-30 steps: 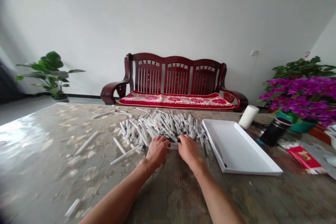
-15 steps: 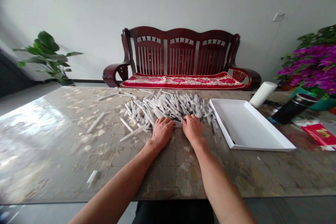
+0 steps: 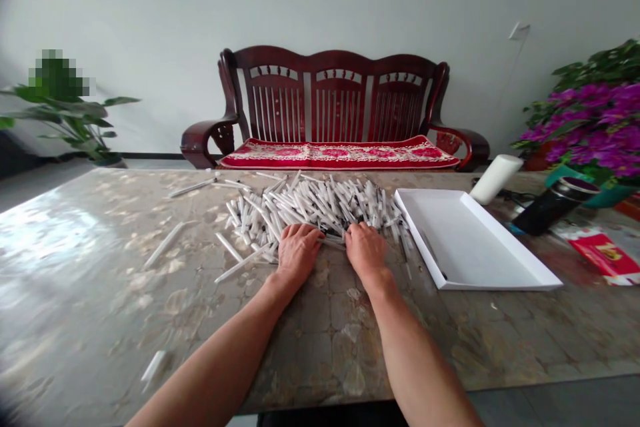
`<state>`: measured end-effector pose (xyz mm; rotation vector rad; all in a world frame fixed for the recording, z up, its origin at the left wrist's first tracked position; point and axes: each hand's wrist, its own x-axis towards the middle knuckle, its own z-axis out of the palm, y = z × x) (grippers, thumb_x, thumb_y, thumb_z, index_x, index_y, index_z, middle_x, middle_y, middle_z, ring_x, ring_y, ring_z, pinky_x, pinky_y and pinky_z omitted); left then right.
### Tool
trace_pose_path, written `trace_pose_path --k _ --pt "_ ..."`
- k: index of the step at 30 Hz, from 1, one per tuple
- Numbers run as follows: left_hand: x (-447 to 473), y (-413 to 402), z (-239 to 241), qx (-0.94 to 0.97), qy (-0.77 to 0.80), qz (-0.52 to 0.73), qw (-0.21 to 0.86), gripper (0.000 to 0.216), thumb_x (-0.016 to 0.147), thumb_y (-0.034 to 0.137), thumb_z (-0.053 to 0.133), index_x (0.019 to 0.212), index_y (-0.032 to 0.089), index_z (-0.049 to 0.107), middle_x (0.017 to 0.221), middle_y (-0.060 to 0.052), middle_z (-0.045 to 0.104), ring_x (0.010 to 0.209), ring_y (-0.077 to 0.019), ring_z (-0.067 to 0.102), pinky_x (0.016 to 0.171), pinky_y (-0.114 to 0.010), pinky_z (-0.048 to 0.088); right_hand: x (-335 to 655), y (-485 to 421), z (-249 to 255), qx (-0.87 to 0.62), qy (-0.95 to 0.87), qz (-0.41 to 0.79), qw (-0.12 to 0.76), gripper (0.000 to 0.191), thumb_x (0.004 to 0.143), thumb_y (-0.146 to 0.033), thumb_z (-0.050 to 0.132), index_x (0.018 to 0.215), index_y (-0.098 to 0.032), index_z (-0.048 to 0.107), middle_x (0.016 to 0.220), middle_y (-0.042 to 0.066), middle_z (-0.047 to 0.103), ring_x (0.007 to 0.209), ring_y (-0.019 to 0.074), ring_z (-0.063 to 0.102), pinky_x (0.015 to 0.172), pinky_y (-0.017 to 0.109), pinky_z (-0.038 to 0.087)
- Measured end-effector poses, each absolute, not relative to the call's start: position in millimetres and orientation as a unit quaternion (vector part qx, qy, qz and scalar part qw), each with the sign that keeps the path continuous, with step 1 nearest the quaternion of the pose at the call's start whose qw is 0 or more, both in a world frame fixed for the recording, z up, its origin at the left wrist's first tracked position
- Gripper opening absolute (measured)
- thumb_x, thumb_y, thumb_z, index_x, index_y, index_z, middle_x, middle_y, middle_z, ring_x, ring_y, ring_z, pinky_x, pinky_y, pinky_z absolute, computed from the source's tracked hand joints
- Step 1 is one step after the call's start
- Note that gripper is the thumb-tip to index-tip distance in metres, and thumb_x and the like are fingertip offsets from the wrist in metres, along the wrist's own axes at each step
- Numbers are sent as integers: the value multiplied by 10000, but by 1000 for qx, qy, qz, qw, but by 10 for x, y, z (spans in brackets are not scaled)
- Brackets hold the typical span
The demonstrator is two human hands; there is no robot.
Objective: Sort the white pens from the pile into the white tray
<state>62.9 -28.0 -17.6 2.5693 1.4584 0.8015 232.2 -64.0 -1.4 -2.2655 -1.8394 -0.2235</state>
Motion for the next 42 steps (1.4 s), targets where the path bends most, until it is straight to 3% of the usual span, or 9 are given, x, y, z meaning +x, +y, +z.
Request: trace_pose_path --k 5,10,16,20,23,26,31,38,42 --pt "682 -332 -168 845 456 277 25 193 881 206 636 1010 293 751 1132 -58 717 1105 -274 565 1000 -453 405 2331 -643 -41 -755 -642 -55 125 131 941 -348 611 942 -259 708 995 23 700 945 180 653 675 260 392" --pt "699 -323 -183 848 454 271 33 194 849 183 674 989 289 756 1143 -54 713 1116 -274 572 1016 -457 403 2381 -604 -93 -749 -642 -32 160 123 933 -279 596 887 -254 707 963 25 708 934 170 656 691 246 396" --pt "706 -341 -163 839 466 276 52 205 803 270 760 1006 294 743 1156 -61 702 1141 -295 557 1015 -466 404 2513 -599 -149 -739 -629 -15 241 124 937 -293 583 960 -238 692 943 44 753 882 193 695 715 254 433" --pt "732 -380 -139 822 474 311 63 248 845 303 722 1089 264 715 1114 -68 709 1073 -283 593 962 -439 437 2497 -628 -199 -688 -648 45 322 101 912 -256 584 931 -244 682 905 33 757 863 194 703 746 258 471" --pt "752 -364 -153 776 493 369 137 196 894 282 646 1073 237 712 1025 -64 722 983 -258 631 897 -405 472 2438 -637 -247 -633 -667 88 383 121 888 -205 566 913 -246 677 908 28 750 878 187 696 790 265 498" --pt "789 -323 -201 690 475 466 286 170 905 270 583 996 216 716 927 -45 728 853 -208 658 812 -343 505 2397 -630 -288 -600 -680 98 409 157 858 -172 563 930 -238 685 927 32 746 898 189 690 827 287 514" --pt "866 -303 -226 511 412 565 500 280 859 462 578 869 191 650 713 -12 675 657 -172 644 590 -267 499 2460 -612 -303 -621 -664 48 415 199 857 -152 505 852 -237 685 878 42 718 877 193 675 826 301 513" --pt "847 -275 -196 414 411 594 554 358 841 568 561 860 210 557 820 -32 721 631 -173 687 503 -255 494 2540 -614 -316 -712 -594 -13 373 168 846 -177 503 888 -226 658 883 53 725 850 207 683 755 295 501" --pt "856 -250 -230 405 425 584 561 375 829 586 569 852 213 544 781 -27 719 623 -191 700 491 -266 496 2496 -596 -280 -689 -639 -17 343 295 817 -95 518 1010 -244 684 981 41 728 935 196 679 822 290 507"
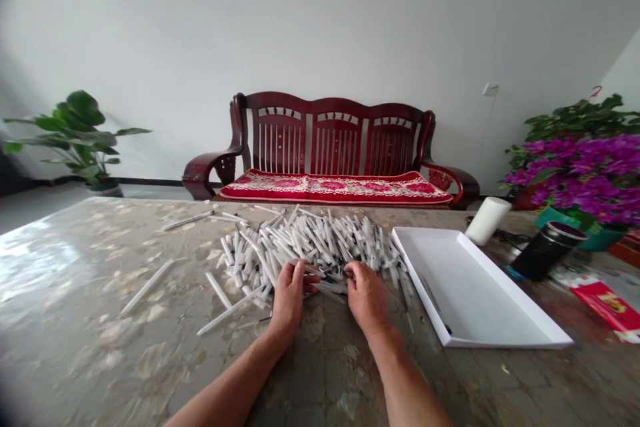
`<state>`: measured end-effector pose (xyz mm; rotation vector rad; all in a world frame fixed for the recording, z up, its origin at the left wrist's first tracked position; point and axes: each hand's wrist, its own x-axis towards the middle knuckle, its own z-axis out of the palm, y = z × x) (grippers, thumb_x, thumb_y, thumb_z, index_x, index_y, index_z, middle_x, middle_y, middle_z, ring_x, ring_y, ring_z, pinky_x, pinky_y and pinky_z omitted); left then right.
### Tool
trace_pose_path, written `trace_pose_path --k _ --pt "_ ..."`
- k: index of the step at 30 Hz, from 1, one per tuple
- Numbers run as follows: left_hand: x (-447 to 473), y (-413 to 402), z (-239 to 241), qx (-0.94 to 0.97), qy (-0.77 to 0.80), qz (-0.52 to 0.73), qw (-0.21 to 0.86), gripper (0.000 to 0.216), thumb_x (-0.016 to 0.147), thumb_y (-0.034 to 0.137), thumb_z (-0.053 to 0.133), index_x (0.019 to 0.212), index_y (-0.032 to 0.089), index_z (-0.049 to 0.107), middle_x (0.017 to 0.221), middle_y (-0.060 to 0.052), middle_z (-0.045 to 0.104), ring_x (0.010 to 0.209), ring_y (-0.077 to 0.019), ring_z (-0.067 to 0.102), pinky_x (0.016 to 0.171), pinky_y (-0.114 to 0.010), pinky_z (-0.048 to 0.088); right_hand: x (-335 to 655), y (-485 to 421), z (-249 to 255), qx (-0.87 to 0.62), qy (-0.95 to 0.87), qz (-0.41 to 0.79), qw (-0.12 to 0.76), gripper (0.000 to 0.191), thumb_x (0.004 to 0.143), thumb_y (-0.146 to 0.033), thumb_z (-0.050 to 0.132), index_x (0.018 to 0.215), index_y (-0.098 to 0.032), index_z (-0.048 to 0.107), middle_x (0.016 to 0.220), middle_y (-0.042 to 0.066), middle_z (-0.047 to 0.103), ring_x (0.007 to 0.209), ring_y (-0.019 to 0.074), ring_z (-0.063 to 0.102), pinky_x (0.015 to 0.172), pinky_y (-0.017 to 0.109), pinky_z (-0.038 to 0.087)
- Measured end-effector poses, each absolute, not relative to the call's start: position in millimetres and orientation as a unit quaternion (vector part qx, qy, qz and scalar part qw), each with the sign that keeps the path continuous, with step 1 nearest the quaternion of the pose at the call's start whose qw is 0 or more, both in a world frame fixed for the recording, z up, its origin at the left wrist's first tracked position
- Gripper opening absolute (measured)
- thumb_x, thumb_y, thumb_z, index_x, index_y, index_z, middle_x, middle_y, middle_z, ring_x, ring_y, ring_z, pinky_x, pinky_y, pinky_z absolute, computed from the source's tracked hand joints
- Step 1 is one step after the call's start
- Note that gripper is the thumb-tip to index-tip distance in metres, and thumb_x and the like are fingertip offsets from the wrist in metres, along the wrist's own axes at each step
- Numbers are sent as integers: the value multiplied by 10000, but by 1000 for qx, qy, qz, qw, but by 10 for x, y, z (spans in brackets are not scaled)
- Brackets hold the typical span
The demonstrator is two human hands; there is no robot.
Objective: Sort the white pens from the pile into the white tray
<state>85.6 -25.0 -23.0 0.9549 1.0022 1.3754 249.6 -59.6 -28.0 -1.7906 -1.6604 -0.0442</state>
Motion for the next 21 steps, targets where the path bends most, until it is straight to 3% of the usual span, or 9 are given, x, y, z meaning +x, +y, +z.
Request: trace_pose_path --k 3,6,13,17,21 --pt "864 -248 -233 397 420 587 567 362 808 556 606 891 208 544 793 -27 720 637 -192 705 519 -275 518 2459 -562 -238 -645 -704 -26 296 371 826 -81 561 1106 -275 707 1056 37 720 1025 202 653 902 300 493" --pt "857 -246 -222 389 413 583 581 348 795 520 627 914 204 544 807 -30 723 648 -187 705 536 -274 524 2443 -532 -221 -631 -716 -26 295 267 874 -132 576 1028 -269 746 992 41 733 976 202 662 879 294 500" --pt "839 -194 -262 412 414 576 573 293 827 499 574 917 222 542 829 -25 712 710 -186 685 588 -277 518 2551 -600 -199 -607 -576 -12 548 285 950 -417 498 967 -225 707 914 82 743 882 217 690 838 348 532" --pt "765 -176 -258 556 460 580 379 175 914 373 491 907 234 597 821 -6 651 775 -171 626 720 -284 506 2567 -647 -111 -576 -400 73 709 351 926 -529 507 956 -205 639 779 43 712 697 189 661 622 293 518" --pt "639 -170 -204 678 505 508 165 212 938 229 483 996 259 684 922 -31 638 893 -200 613 821 -313 481 2539 -660 -13 -499 -322 135 793 274 894 -496 570 893 -223 598 711 -17 645 614 146 592 561 252 471"
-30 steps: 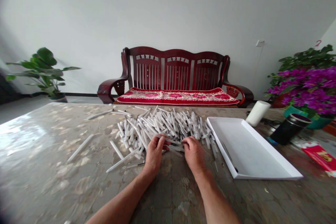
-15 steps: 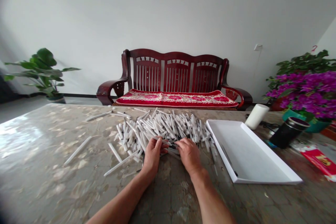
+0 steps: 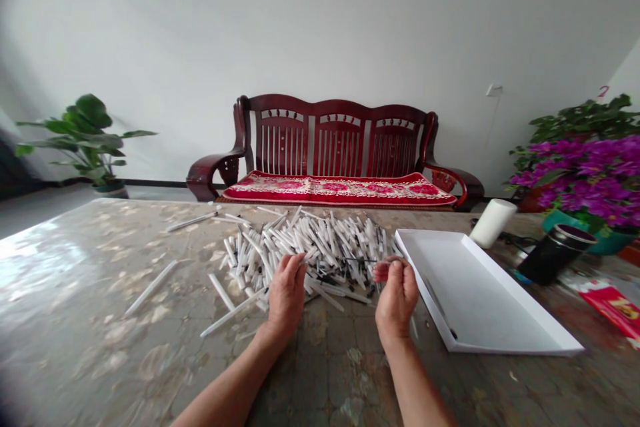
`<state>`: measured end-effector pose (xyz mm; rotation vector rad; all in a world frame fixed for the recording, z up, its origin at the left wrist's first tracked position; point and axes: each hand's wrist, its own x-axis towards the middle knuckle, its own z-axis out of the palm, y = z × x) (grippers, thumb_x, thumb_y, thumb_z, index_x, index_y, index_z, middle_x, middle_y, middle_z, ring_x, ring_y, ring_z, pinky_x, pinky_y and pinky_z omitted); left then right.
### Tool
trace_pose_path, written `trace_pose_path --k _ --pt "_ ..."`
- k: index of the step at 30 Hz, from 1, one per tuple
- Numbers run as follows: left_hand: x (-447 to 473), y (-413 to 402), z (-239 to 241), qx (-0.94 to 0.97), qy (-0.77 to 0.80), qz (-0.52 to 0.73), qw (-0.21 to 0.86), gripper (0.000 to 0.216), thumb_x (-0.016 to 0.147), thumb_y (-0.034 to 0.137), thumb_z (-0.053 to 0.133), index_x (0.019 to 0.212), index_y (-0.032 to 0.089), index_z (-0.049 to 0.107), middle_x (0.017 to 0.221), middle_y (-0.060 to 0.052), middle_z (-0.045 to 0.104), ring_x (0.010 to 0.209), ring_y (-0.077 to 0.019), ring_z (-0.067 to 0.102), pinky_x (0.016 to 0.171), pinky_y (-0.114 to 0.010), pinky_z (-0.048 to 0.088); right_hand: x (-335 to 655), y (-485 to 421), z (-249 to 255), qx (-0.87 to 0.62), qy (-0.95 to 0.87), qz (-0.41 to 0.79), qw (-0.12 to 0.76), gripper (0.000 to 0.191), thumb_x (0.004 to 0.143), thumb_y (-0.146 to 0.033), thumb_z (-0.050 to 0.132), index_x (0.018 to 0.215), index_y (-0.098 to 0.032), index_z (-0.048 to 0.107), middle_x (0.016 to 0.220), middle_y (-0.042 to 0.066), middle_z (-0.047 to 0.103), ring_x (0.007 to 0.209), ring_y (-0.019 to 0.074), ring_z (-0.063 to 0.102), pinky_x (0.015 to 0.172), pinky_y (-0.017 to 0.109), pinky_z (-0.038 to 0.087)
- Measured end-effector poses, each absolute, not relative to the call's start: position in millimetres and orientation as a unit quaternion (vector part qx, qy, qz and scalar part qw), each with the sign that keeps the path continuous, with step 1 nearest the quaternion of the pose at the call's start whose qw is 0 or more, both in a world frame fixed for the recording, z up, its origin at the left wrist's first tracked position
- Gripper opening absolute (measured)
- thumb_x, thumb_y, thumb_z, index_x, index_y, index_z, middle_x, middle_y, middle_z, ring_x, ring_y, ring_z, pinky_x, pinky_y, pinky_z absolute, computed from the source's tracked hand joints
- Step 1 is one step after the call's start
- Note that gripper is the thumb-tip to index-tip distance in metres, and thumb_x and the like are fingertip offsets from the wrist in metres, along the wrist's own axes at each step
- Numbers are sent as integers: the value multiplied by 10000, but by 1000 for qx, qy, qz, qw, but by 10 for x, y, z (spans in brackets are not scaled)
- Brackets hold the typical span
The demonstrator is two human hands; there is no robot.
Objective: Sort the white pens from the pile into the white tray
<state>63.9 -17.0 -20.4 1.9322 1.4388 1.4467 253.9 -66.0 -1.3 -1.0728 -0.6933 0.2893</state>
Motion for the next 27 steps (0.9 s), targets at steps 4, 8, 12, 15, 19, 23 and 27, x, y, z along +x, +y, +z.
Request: trace_pose_path --k 4,8,12,15,19,23,27 --pt "576 -164 -185 727 528 431 87 280 936 180 518 1111 278 713 935 -37 641 898 -213 610 821 -324 475 2534 -654 23 -446 -294 173 827 255 855 -466 633 866 -215 587 682 -40 615 587 123 562 550 234 445" --pt "580 -182 -188 758 521 389 43 280 946 209 539 1143 301 716 932 -35 649 880 -217 592 831 -335 459 2530 -639 -1 -445 -288 200 824 269 849 -477 646 868 -215 590 697 -35 621 603 126 567 552 237 448" --pt "590 -216 -164 779 508 368 13 252 947 245 567 1131 323 720 931 -29 657 919 -222 584 876 -345 437 2513 -632 -42 -447 -296 214 817 245 857 -465 638 866 -226 589 698 -32 618 608 135 564 550 248 450" --pt "587 -222 -155 783 503 366 2 246 938 245 591 1124 327 729 923 -28 665 927 -230 577 886 -353 433 2508 -632 -59 -450 -303 216 812 241 865 -467 632 873 -230 591 696 -30 621 605 138 562 549 254 450" --pt "579 -206 -170 783 491 383 -6 252 927 209 605 1108 319 742 910 -30 674 904 -226 586 921 -377 425 2522 -623 -54 -449 -297 211 816 273 847 -490 650 863 -225 591 676 -36 623 595 136 562 547 254 441" --pt "570 -198 -183 781 486 392 -2 244 940 217 591 1103 314 745 906 -30 685 887 -223 603 958 -408 414 2538 -610 -50 -449 -284 205 822 311 820 -514 675 855 -218 589 659 -41 625 581 133 562 547 253 432" --pt "569 -203 -187 790 476 386 -5 260 932 198 599 1103 330 744 914 -25 694 903 -227 616 1012 -450 386 2545 -609 -81 -459 -292 220 810 322 819 -529 672 868 -220 598 662 -34 640 588 138 572 556 256 441"
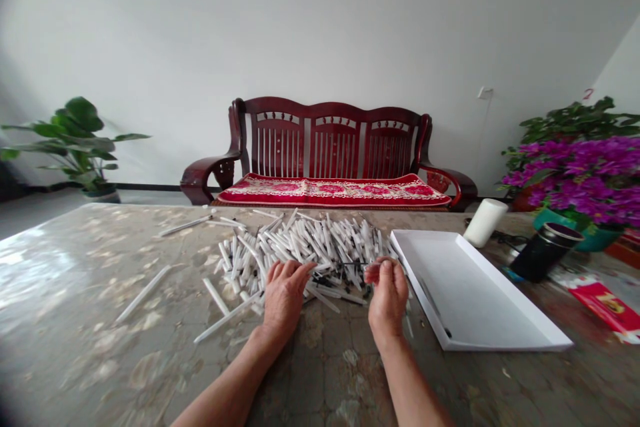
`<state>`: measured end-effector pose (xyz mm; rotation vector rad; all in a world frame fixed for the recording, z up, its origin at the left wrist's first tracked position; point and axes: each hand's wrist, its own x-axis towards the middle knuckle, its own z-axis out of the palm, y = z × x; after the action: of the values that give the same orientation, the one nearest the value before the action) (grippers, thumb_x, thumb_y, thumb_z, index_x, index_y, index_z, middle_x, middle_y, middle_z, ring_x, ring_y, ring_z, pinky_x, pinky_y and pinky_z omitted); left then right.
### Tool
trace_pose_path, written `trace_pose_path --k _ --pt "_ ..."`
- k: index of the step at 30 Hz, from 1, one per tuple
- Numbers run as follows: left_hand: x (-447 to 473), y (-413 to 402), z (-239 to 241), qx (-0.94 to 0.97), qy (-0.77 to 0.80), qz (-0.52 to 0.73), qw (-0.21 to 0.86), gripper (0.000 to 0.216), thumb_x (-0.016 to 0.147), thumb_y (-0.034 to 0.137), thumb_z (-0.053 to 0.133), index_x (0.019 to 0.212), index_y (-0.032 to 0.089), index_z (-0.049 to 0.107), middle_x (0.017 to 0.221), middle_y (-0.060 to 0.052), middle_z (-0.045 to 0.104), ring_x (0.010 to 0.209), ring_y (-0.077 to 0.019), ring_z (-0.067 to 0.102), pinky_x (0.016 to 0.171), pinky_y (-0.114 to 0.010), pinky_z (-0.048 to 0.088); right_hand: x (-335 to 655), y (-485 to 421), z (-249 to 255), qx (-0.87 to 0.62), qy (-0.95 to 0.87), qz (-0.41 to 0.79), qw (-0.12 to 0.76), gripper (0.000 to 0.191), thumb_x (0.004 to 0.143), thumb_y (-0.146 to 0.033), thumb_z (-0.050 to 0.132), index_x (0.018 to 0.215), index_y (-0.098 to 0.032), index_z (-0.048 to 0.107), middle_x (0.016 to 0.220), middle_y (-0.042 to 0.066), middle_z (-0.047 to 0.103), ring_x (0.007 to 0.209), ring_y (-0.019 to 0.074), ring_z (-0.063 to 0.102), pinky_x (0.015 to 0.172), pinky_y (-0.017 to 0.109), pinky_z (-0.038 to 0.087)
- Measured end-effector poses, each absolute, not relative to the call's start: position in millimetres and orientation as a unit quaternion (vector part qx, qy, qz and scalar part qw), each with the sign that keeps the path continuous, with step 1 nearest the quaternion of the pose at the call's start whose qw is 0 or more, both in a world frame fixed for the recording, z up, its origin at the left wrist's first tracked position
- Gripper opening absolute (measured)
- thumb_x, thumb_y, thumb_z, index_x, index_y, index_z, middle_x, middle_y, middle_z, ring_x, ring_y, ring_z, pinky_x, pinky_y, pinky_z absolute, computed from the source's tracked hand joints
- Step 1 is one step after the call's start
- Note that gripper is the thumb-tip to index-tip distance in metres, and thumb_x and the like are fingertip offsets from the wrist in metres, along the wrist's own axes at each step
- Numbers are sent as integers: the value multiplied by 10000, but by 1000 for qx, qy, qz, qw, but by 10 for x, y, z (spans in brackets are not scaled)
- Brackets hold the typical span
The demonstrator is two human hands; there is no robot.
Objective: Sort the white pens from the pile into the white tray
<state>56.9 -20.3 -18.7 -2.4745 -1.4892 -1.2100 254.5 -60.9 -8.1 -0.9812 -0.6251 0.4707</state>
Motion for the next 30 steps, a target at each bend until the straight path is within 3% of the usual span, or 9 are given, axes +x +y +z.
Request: trace_pose_path --k 6,12,18,23,26,28,30 --pt "596 -224 -191 -823 -427 -374 13 315 901 158 632 1125 354 735 910 -18 697 910 -229 615 1094 -524 313 2497 -625 -113 -527 -362 259 724 373 799 -585 664 883 -222 675 698 18 682 622 184 596 571 303 467" --pt "596 -218 -187 -839 -399 -371 -7 325 912 158 616 1151 349 726 890 -13 697 908 -219 625 1107 -528 316 2390 -684 -62 -498 -458 453 581 326 782 -549 715 952 -278 779 746 16 721 624 174 602 577 302 450" --pt "597 -207 -194 -847 -364 -387 -16 292 920 200 623 1152 346 725 855 -7 703 884 -211 628 1114 -538 322 2391 -749 16 -367 -394 646 541 404 751 -468 809 1048 -197 771 847 51 765 704 135 670 635 246 508" --pt "588 -264 -127 -809 -357 -465 -24 306 898 210 657 1177 323 713 977 -40 721 953 -227 632 1108 -530 343 2510 -718 -27 -330 -354 669 564 341 705 -339 878 999 -198 778 890 54 788 778 137 720 725 238 567" --pt "624 -330 -84 -742 -381 -537 -127 201 900 284 649 1069 282 758 976 -69 710 945 -235 628 943 -417 474 2605 -679 -63 -311 -330 638 623 330 714 -355 877 1002 -232 774 912 27 789 792 129 724 733 225 580" --pt "698 -372 -90 -686 -381 -552 -283 197 908 357 617 925 243 777 839 -55 693 795 -200 628 768 -323 504 2618 -677 -67 -304 -328 633 632 331 716 -361 875 1006 -236 775 899 23 786 769 125 719 710 220 580" --pt "798 -406 -120 -595 -377 -530 -471 297 881 461 619 905 204 764 706 -21 651 583 -143 558 576 -257 453 2571 -697 -48 -311 -340 647 607 340 712 -344 876 1011 -218 777 889 35 782 743 124 711 686 220 572"
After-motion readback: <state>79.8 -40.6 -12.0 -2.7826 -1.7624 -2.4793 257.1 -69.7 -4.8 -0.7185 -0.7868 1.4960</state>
